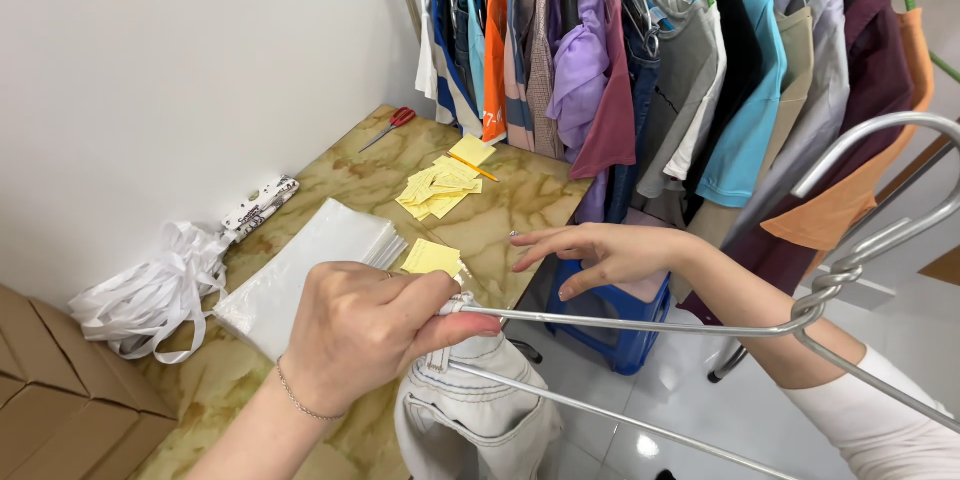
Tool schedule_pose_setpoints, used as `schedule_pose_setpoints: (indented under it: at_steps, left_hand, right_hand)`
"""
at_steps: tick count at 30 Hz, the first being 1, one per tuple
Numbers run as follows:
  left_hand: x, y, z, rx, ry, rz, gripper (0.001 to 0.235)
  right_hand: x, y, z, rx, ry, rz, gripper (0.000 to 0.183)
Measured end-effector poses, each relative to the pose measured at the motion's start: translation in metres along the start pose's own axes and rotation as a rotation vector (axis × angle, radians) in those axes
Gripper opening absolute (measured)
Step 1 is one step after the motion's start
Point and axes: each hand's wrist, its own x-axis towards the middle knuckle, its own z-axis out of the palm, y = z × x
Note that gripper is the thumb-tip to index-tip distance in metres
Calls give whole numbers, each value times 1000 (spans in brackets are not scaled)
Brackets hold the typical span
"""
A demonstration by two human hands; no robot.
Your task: The person organizes clothing by hanging a maroon shirt, an orange t-shirt, and a patterned white t-shirt on hangers and placing them on a rack. They also fold a pair of white pants and a patterned t-shirt on a table.
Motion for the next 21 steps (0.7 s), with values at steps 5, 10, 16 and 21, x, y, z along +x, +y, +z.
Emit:
schedule_pose_setpoints:
  at_steps: [5,10,16,21]
  left_hand:
    - [3,3,-1,-30,5,12,61]
    - [4,7,-4,-35,24,24,61]
    - [-31,-5,-38,75,-32,-98,46]
    - [-53,-6,-34,77,-26,-146,51]
  right_hand:
    - [23,-26,5,127,-113,-105,67]
    - [84,-34,34,-105,-517,-279,72]
    - [65,-37,8,-332,-397,4,110]
    - [57,29,21,-741,-408,383,87]
